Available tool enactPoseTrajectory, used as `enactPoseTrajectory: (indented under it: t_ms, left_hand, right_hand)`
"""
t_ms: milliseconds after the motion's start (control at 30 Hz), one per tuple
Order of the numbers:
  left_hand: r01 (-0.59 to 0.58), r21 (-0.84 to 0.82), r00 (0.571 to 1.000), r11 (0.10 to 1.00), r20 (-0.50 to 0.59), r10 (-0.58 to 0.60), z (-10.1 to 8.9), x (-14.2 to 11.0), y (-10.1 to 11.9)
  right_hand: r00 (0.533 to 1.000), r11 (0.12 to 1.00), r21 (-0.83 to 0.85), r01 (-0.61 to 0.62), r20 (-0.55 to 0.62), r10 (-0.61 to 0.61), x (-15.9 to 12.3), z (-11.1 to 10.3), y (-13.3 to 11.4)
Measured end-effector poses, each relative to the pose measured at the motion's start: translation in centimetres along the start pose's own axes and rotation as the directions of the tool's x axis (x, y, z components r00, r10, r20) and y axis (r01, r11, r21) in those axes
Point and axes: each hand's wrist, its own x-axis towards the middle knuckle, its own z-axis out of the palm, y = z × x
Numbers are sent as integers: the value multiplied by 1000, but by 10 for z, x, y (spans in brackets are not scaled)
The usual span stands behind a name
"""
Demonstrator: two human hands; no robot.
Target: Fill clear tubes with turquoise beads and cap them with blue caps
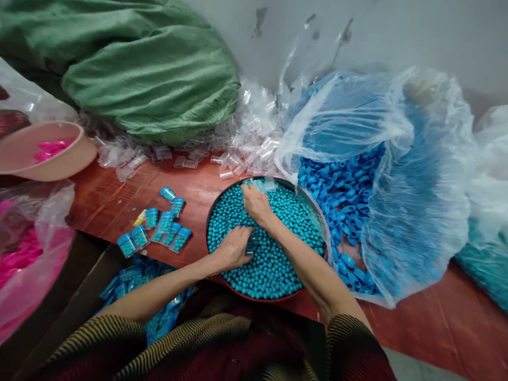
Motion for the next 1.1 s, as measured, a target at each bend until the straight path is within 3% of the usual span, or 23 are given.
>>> enactPoseTrajectory:
  t_ms: [133, 200, 433, 567, 667, 767, 867, 933, 1000, 1100]
  left_hand:
    - [-18, -75, 999, 997, -35, 15, 0, -1, -4]
    - [-29, -86, 998, 996, -61, 24, 2, -1, -7]
    - [-36, -110, 993, 993, -117, 23, 4, 0, -11]
    - [-89, -165, 970, 982, -237, 49, 2, 4, -13]
    - [-141, -179, 974, 974, -204, 103, 1, 10, -16]
    - [-139, -206, 984, 969, -141, 111, 3, 14, -20]
    - [-113, -212, 990, 971, -106, 92, 2, 18, -21]
    - [-82, -200, 995, 976, -68, 70, 1, 20, -19]
    - [-47, -195, 999, 980, -34, 42, 0, 22, -15]
    - [-41, -227, 999, 973, -38, 33, 0, 26, -8]
  right_hand:
    - [993, 908, 418, 11, -113, 40, -35, -4, 36]
    - [986, 846, 533, -12, -132, 98, -51, -3, 46]
    - [966, 796, 603, -59, -167, 198, -75, -7, 48]
    - [977, 666, 746, -18, -129, 170, -77, -1, 43]
    - [989, 590, 804, -72, -20, 149, -81, 9, 39]
    - [989, 673, 727, -136, 63, 131, -87, 14, 35]
    - [998, 839, 543, -34, -30, 61, -94, 10, 33]
    - [994, 891, 453, 8, -102, 42, -97, 4, 31]
    - [974, 878, 477, -26, -186, 129, -98, 1, 27]
    - [937, 765, 643, -34, -247, 249, -92, 4, 15]
